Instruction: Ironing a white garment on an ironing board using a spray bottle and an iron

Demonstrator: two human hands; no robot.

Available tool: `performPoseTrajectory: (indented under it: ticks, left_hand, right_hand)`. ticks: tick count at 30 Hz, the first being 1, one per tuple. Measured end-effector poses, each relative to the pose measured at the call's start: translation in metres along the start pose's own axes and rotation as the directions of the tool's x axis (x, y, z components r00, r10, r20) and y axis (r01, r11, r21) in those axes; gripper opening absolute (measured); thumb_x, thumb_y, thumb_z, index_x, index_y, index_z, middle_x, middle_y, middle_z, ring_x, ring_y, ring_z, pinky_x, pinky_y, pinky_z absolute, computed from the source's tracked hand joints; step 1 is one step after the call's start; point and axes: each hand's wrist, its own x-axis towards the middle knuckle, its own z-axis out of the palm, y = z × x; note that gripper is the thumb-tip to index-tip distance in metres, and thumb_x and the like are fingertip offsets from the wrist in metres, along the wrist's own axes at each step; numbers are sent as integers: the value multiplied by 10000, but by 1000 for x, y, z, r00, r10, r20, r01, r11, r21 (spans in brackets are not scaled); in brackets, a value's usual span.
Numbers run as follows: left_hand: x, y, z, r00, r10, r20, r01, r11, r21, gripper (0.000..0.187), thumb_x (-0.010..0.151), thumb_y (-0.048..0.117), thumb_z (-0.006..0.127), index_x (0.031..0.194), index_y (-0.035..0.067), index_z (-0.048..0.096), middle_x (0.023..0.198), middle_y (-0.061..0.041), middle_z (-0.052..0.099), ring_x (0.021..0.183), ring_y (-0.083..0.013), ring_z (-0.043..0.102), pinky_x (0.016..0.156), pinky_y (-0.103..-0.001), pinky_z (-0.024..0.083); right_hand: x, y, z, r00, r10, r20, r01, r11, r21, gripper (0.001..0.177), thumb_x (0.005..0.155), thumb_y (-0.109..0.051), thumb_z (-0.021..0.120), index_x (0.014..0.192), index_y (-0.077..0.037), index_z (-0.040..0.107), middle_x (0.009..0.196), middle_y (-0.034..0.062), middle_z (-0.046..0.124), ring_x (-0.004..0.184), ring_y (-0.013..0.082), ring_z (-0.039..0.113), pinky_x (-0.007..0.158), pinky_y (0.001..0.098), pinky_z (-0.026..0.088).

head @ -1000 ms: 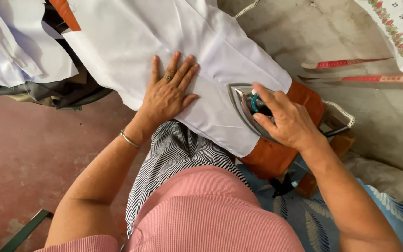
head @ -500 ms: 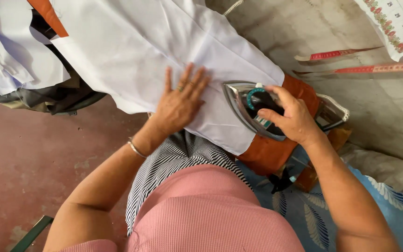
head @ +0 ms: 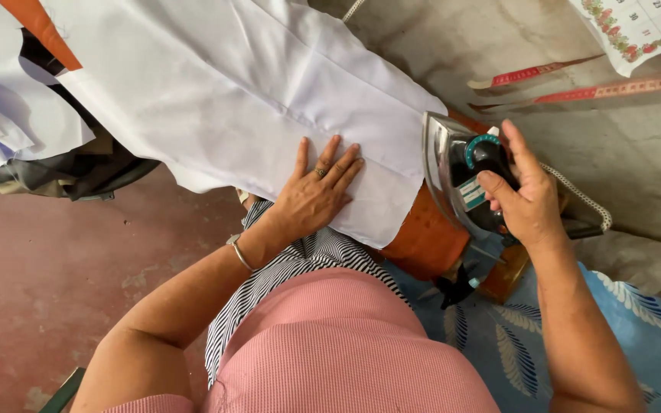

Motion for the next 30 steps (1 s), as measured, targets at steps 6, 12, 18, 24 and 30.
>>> performPoseTrajectory:
  ticks: [6,12,18,24,30]
  left_hand:
    - [7,11,-21,986,-58,158,50,997,53,685,1032,402,498,1643,168,294,1737,-39,193,1586,-425,24,1185,-759,14]
    - [17,12,-33,960,-92,266,84,996,42,809,925,435,658,1617,190,319,1736,-7,162,1584,-414,-1,1193,-766,-3]
    - [18,7,-26,965,-84,248,79,996,29,813,912,482,657,1608,191,354,1737,14,163,1589,-395,-17,1198,-755,-23]
    - [5,-8,-10,995,6,100,-3,1000,-29,783,968,603,454,1584,124,380,1729,-70,228,1595,-409,53,1202,-728,-24]
    - [-2,-27,-7,998,-43,44,44,999,-2,734,1018,554,422,1601,112,359,1712,-90,270,1603,-351,107,1217,-709,-7]
  right_hand:
    - [-1,16,9,991,-110,76,116,991,-71,643,953,-138,746,1566,-181,556,632,140,661,594,222,666,563,397,557]
    - [10,8,22,973,-188,135,200,976,-83,551,972,-168,729,1510,-210,617,610,94,678,601,201,690,588,372,575]
    - [14,-6,27,965,-221,142,236,967,-95,549,969,-187,739,1505,-196,621,934,151,725,926,271,687,774,453,567]
    - [16,1,31,954,-247,171,267,957,-109,522,980,-205,720,1491,-164,620,1290,176,705,1235,346,619,983,534,524]
    - [23,-5,36,943,-262,204,289,950,-116,516,982,-210,713,1488,-167,618,1320,184,687,1247,365,599,990,528,519]
